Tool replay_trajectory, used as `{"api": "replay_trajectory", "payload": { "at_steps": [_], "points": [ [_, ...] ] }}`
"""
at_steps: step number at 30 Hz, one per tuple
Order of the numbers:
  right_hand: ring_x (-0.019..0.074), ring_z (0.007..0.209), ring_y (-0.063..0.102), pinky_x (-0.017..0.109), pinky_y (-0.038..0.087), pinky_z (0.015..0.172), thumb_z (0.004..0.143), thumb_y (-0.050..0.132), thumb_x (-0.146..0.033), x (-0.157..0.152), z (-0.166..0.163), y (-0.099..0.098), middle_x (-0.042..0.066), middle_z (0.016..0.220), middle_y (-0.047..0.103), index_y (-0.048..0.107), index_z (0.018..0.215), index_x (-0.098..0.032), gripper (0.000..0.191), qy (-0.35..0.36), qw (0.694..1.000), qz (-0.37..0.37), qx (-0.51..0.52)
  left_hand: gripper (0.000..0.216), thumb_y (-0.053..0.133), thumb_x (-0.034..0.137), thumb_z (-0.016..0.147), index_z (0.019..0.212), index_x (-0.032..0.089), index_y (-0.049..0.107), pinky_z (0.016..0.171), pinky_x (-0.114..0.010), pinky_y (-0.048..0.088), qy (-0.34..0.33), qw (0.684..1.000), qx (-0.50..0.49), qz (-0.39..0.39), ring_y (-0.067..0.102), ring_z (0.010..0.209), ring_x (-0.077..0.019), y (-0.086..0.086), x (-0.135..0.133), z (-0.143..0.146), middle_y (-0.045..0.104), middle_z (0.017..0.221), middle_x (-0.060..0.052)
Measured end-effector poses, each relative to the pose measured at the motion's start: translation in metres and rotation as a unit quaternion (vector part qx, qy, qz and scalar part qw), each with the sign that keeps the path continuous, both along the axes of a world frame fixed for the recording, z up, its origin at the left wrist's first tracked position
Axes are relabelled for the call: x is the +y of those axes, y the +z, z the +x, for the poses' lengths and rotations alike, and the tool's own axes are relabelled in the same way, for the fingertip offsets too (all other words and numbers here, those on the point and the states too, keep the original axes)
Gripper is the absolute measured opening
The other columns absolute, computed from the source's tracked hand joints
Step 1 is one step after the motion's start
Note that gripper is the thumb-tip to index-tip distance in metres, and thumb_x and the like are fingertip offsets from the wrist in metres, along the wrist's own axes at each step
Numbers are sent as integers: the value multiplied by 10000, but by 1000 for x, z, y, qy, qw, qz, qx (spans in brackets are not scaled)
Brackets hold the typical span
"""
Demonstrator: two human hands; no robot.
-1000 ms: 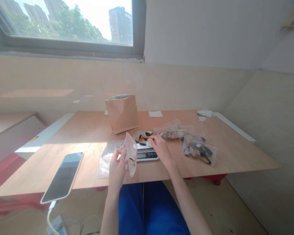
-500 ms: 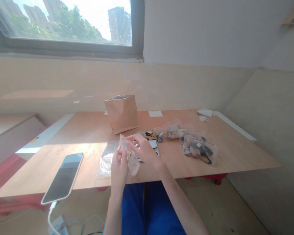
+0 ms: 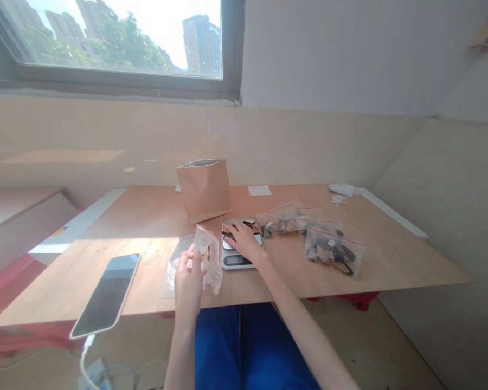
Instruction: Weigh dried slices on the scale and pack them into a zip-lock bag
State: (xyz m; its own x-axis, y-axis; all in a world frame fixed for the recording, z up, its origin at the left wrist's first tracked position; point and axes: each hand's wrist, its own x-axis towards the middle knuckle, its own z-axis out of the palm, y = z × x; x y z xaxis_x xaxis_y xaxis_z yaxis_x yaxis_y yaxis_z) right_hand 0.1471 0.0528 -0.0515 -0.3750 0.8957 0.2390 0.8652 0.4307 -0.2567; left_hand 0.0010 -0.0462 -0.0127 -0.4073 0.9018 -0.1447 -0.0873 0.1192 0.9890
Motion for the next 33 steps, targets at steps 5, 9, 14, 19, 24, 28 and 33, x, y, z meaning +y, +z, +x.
{"api": "replay_trajectory", "payload": {
  "at_steps": [5,9,14,19,24,28,33],
  "points": [
    [247,990,534,362,439,848,892,525,-272,4,-2,0,109,1057,580,599,1136,-192,267,14,999,28,-30,393,608,543,661,640,187,441,712,-284,530,6,1000,-9,5,591,643,-107,-2,1,-2,621,860,-26],
    [223,959,548,323,443,831,871,568,-287,10,0,-2,106,972,576,621,1030,-155,213,39,998,40,-18,384,589,548,675,662,191,447,646,-253,522,-2,1000,-11,-6,561,590,-85,-2,0,-1,615,894,-11],
    [210,972,573,290,459,803,897,524,-281,11,0,-2,98,979,600,598,1002,-159,177,6,999,50,9,410,572,579,685,664,194,432,598,-245,512,-20,1000,-14,-12,585,641,-115,-1,-2,2,631,891,-28],
    [206,941,592,269,448,713,925,467,-293,9,-1,4,104,1021,613,572,1031,-162,199,-49,993,28,100,399,573,575,686,669,190,466,737,-296,529,-14,1000,-17,5,597,991,-204,-6,1,1,607,1133,-69],
    [151,777,580,238,406,682,927,434,-363,-2,-5,30,40,838,624,583,917,-148,261,-37,950,-3,310,378,600,554,670,687,189,505,764,-324,530,-20,1000,-17,10,598,1001,-226,-9,2,3,628,1032,-72],
    [109,635,527,209,355,591,907,419,-467,-24,-7,68,-21,662,569,578,743,-157,385,80,932,-110,337,415,558,609,678,747,203,505,618,-273,522,-24,1000,-5,-16,638,806,-185,-7,0,7,640,858,-32],
    [111,588,540,212,335,551,873,496,-402,-46,-9,98,-8,647,608,622,749,-152,306,107,948,-210,216,428,536,628,692,739,206,481,651,-297,516,-36,999,12,0,642,841,-208,-8,-1,12,649,885,-55]
  ]
}}
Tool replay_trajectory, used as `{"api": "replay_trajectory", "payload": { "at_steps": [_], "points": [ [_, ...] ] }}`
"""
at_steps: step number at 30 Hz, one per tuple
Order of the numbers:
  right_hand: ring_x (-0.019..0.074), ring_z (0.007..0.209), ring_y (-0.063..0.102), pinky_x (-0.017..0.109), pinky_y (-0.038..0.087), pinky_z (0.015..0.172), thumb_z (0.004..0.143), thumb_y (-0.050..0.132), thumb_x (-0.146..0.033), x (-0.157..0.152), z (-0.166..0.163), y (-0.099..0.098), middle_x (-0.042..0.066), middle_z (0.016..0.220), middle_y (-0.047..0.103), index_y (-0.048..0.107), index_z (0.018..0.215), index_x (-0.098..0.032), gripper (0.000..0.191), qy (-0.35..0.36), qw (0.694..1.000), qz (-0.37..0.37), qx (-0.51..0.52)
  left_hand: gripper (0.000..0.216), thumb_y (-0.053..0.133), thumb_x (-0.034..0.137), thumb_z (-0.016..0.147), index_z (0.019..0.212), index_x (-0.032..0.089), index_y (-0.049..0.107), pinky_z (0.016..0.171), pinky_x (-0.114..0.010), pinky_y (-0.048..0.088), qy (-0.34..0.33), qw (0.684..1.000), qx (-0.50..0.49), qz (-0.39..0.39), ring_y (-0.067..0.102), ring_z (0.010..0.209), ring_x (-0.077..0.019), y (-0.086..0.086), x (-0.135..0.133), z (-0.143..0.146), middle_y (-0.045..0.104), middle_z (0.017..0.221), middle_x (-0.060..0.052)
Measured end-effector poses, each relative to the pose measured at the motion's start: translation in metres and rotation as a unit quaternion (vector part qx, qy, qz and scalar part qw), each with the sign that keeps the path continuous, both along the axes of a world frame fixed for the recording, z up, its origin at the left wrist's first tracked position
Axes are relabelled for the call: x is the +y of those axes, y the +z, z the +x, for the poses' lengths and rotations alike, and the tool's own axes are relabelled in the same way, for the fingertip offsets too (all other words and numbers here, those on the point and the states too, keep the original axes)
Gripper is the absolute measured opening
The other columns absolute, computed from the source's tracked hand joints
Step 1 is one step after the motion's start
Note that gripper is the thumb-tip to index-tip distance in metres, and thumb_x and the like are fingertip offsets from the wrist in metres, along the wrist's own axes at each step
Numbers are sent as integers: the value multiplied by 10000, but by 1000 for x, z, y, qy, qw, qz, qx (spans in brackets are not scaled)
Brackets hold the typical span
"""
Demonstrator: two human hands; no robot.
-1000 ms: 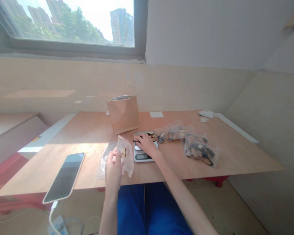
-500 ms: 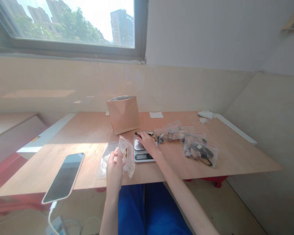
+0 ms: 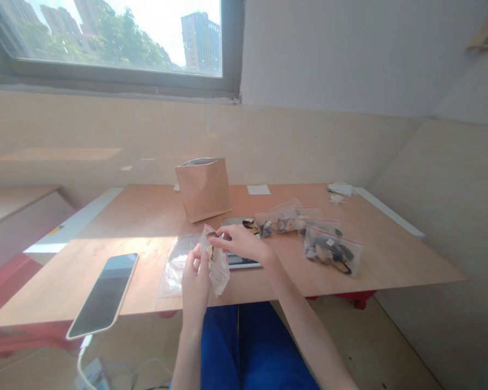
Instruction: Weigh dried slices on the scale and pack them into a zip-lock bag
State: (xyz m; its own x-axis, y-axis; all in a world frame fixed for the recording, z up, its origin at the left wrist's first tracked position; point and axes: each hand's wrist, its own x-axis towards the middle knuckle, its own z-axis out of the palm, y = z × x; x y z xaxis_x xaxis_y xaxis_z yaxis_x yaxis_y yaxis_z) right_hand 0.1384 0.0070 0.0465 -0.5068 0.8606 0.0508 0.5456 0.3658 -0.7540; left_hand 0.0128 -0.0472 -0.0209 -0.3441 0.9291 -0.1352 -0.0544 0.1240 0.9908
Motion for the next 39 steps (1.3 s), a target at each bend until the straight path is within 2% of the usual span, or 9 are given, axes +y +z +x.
{"api": "replay_trajectory", "payload": {
  "at_steps": [3,8,14,19,22,26,28,31,39],
  "points": [
    [142,663,592,217,349,562,843,546,-369,-2,-4,3,36,742,662,658,775,-146,259,-26,998,-8,-58,432,544,621,696,698,196,465,778,-338,505,-3,1000,10,28,611,979,-234,-4,1,2,634,1044,-93],
    [162,747,617,228,390,622,859,523,-309,4,-14,-6,57,829,682,656,793,-152,217,-59,996,12,-65,476,539,660,673,710,194,453,827,-354,487,-18,1000,-4,15,570,1068,-246,-6,0,5,502,1306,-96],
    [188,855,597,289,429,747,863,538,-263,9,-32,-24,78,867,637,606,815,-146,143,-131,989,69,-18,477,561,651,654,666,193,429,717,-303,502,-15,1000,-20,7,598,930,-217,3,-3,9,623,977,-69],
    [148,894,586,273,454,781,904,430,-248,6,-25,-29,64,980,593,595,959,-169,191,-96,988,81,84,435,604,594,639,667,187,451,627,-265,496,-2,999,-53,7,585,750,-162,5,-4,5,590,817,-34],
    [144,978,563,265,454,826,914,389,-238,15,-6,-40,59,1036,576,595,1005,-191,230,-109,976,137,127,431,600,591,648,659,186,450,573,-227,475,5,999,-48,-10,532,655,-114,4,-4,1,546,780,-2],
    [225,1180,438,398,317,1029,852,478,-173,39,28,-74,132,1191,504,580,1103,-154,272,-207,954,214,17,441,596,599,643,638,188,439,566,-224,469,10,999,-46,-16,513,636,-110,3,-4,-2,508,722,11],
    [277,1244,371,459,276,1047,821,545,-199,49,43,-93,163,1297,430,559,1169,-150,353,-218,954,198,-48,443,599,603,628,635,190,440,565,-237,470,10,999,-47,-24,511,608,-115,4,-4,-2,501,672,15],
    [261,1222,392,447,300,1031,824,549,-221,57,58,-114,137,1263,465,527,1215,-180,394,-201,960,183,-70,442,603,605,611,631,192,443,569,-250,473,12,998,-46,-29,514,597,-122,5,-4,-2,494,634,19],
    [262,1084,454,425,378,938,827,536,-192,56,61,-123,114,1051,530,605,1068,-177,251,-224,953,196,-62,435,607,590,622,629,192,433,596,-250,487,7,998,-50,-22,520,646,-126,7,-5,0,478,652,22]
  ]
}}
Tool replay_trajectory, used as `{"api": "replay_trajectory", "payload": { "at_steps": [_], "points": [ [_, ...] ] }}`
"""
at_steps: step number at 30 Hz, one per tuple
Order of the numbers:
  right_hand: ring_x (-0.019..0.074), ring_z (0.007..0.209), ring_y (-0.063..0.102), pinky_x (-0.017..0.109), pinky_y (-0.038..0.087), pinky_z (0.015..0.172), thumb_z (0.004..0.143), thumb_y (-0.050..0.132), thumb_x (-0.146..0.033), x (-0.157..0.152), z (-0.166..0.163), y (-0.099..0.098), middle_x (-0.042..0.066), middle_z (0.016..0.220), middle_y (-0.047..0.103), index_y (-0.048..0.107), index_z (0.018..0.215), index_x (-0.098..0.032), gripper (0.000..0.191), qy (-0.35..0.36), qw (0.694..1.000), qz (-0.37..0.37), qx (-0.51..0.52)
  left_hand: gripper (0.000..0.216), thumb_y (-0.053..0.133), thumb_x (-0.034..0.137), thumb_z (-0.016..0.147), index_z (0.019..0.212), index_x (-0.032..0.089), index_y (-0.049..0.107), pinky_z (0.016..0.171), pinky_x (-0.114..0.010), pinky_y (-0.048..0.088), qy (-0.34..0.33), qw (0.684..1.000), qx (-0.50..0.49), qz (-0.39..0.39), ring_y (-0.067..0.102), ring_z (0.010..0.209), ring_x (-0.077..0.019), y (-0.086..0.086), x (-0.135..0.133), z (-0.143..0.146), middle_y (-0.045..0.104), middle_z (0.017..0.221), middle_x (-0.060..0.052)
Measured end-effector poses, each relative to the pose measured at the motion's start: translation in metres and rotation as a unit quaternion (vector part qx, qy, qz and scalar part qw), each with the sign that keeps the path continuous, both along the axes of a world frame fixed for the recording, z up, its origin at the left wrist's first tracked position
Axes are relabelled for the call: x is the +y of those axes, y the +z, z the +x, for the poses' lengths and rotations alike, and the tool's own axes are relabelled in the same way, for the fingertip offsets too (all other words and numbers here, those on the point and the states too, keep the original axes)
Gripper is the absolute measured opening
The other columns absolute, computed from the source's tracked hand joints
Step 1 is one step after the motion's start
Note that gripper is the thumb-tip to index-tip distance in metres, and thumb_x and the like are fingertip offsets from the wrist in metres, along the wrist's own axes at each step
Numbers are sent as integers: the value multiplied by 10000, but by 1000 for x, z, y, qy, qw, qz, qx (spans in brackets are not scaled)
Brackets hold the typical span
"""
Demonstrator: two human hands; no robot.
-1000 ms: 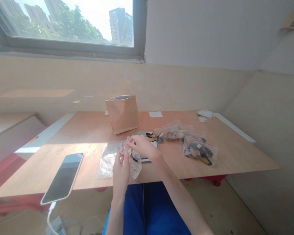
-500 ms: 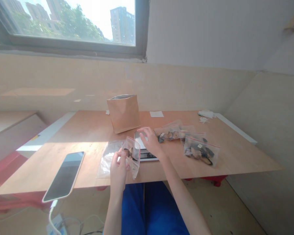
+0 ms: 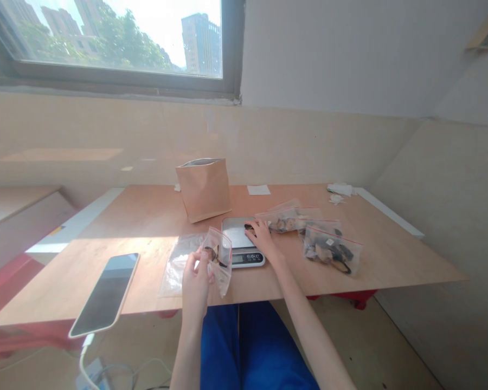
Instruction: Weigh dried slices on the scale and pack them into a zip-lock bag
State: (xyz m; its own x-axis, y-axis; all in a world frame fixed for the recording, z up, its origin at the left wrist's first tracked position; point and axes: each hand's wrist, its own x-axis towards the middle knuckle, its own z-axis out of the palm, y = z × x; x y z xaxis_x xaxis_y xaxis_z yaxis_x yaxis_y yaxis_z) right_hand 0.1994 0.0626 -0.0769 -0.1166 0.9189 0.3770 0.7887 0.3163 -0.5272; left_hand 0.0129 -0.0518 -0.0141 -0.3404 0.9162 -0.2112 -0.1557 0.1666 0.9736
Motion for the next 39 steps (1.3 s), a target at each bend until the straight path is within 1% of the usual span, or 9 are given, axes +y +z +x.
{"api": "replay_trajectory", "payload": {
  "at_steps": [4,8,15,19,24,28,30,33,39],
  "points": [
    [261,1025,473,434,381,921,794,564,-186,-5,-1,2,93,996,526,628,987,-193,203,-7,1000,20,7,432,617,582,615,621,186,444,569,-233,481,5,1000,-1,14,523,651,-128,2,0,1,510,678,3],
    [251,986,487,449,361,940,773,575,-176,-11,-2,6,76,971,511,642,937,-193,178,-16,998,40,36,431,629,573,609,621,181,450,534,-216,468,14,1000,-4,18,472,572,-92,1,0,2,508,687,11],
    [225,904,544,383,444,839,742,567,-127,-13,-5,12,69,921,523,671,838,-184,153,-31,988,26,149,415,622,556,631,622,182,443,532,-223,472,13,1000,-5,23,455,531,-79,1,0,3,520,698,10],
    [203,867,576,367,459,832,744,599,-169,-17,-13,25,58,890,548,685,787,-190,98,-59,973,34,218,426,614,570,633,622,184,435,530,-223,470,9,1000,-2,24,455,521,-76,0,0,3,534,704,10],
    [169,860,592,287,494,769,735,655,-213,-35,-41,58,51,890,570,701,814,-194,93,-9,951,36,307,397,607,552,646,653,188,450,527,-213,461,5,1000,-6,18,462,520,-75,-2,2,5,539,696,18],
    [136,818,599,241,507,708,735,671,-211,-52,-69,80,33,893,564,700,826,-198,97,46,946,18,322,405,591,568,654,659,191,444,527,-214,454,7,1000,9,27,469,534,-80,-2,2,7,530,698,20],
    [120,786,601,225,509,676,744,656,-196,-57,-78,85,26,894,563,693,818,-197,83,69,949,-1,307,422,590,586,653,651,196,427,532,-218,453,2,999,8,31,480,541,-92,-1,2,8,508,645,27],
    [105,753,596,210,499,647,748,643,-176,-60,-83,84,14,889,568,686,811,-199,80,96,955,-15,280,440,596,603,653,656,201,417,549,-222,457,-8,999,-6,32,497,546,-100,0,1,8,499,605,36],
    [111,745,592,211,457,640,772,647,-251,-65,-71,84,19,906,634,660,846,-185,100,105,954,-41,278,442,616,597,654,667,195,431,562,-225,470,-1,999,-13,32,546,578,-108,4,-2,6,562,669,19]
  ]
}}
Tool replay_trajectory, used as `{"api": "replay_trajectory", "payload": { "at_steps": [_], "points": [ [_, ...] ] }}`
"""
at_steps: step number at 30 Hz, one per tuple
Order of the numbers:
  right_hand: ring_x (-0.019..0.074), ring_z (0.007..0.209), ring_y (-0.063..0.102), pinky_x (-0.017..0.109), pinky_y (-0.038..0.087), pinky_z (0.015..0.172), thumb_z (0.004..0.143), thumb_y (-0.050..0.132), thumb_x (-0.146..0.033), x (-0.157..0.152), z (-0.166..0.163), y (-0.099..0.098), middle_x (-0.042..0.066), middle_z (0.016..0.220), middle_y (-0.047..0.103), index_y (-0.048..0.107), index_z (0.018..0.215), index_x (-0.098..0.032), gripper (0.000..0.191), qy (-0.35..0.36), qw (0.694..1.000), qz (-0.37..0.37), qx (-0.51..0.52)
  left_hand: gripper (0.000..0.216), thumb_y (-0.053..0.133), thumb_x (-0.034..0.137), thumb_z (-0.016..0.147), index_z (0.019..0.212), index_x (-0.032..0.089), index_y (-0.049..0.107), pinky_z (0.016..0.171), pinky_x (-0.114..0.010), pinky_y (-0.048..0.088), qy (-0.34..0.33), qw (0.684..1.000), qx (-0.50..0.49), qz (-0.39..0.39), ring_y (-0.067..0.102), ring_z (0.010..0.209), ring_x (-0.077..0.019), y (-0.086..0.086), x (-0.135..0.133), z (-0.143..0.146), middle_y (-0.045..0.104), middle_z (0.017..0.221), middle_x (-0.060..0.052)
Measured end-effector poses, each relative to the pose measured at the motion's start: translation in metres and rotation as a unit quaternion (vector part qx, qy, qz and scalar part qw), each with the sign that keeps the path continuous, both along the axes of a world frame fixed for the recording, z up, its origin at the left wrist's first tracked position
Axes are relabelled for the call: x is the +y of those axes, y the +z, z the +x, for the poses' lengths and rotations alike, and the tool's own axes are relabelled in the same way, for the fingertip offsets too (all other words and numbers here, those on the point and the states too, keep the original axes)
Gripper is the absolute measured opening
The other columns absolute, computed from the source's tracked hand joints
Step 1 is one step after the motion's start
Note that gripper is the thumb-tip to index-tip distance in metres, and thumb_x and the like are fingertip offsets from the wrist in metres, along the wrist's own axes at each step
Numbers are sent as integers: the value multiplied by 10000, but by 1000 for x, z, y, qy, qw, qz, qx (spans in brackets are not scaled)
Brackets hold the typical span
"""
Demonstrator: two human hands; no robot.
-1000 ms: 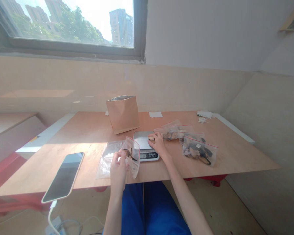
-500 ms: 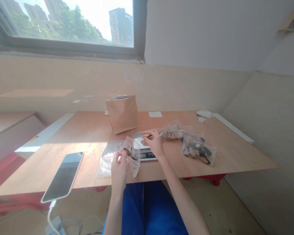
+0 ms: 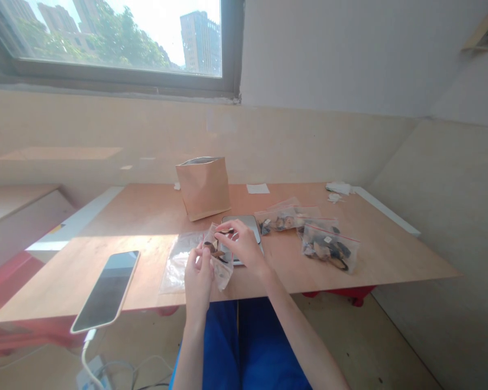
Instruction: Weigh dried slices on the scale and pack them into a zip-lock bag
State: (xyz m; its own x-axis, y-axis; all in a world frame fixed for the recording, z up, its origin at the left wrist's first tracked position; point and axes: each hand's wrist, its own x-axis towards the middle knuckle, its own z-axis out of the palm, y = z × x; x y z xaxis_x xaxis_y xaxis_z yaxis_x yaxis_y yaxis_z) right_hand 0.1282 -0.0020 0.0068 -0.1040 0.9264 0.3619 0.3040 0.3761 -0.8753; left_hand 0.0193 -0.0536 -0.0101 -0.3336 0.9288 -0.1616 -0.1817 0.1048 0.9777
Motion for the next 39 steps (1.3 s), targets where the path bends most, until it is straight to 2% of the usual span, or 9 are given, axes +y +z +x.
{"api": "replay_trajectory", "payload": {
  "at_steps": [3,6,11,19,24,29,34,36,39],
  "points": [
    [119,727,591,212,426,619,811,609,-351,-8,9,10,8,839,659,642,895,-186,188,46,997,-43,-35,422,614,579,670,685,194,442,618,-251,495,3,1000,-6,17,596,675,-140,-2,1,0,612,758,-10],
    [105,612,556,207,363,553,834,572,-424,-18,15,21,-16,727,644,632,921,-193,253,81,988,-74,-110,417,597,568,697,669,186,431,742,-308,509,6,998,-8,58,625,850,-184,-6,3,1,639,996,-62],
    [108,552,540,210,300,513,877,502,-437,-25,16,29,-7,612,615,626,699,-173,342,106,969,-79,-210,338,559,506,768,681,189,480,959,-364,428,16,994,17,103,480,1214,-237,-8,4,2,497,1340,-77],
    [126,541,560,231,327,542,946,343,-364,-30,14,33,16,575,629,619,570,-169,506,166,944,-89,-269,294,563,477,785,713,194,522,976,-393,427,-3,992,18,126,455,1245,-249,-5,1,3,476,1367,-70],
    [125,536,529,242,306,524,950,338,-258,-34,13,34,15,612,615,626,672,-172,410,141,944,-14,-297,300,543,471,807,701,191,520,1009,-407,391,-9,989,21,149,425,1273,-245,-8,1,4,485,1358,-73],
    [124,501,486,253,327,544,954,329,-402,-37,14,29,12,518,520,581,531,-169,545,127,952,-26,-278,284,542,452,815,708,190,516,1019,-408,378,2,988,18,155,421,1276,-238,-9,1,4,491,1351,-78],
    [142,714,564,252,414,706,949,307,-479,-43,22,30,22,713,576,646,686,-179,523,132,974,-39,-178,290,557,460,801,713,189,502,959,-373,436,11,989,-17,145,415,1280,-236,-7,0,4,497,1342,-73],
    [154,908,563,270,417,839,958,294,-459,-47,27,27,40,906,582,659,884,-200,454,81,990,-21,-117,300,569,469,787,717,187,497,915,-348,466,26,989,-37,139,435,1263,-235,-5,-1,4,499,1334,-73],
    [175,1103,500,313,405,944,930,358,-485,-58,35,12,62,1140,520,555,1131,-234,377,3,998,-43,-47,319,584,487,767,730,183,495,861,-316,489,51,989,-69,121,492,1200,-227,-2,-1,6,514,1303,-78]
  ]
}}
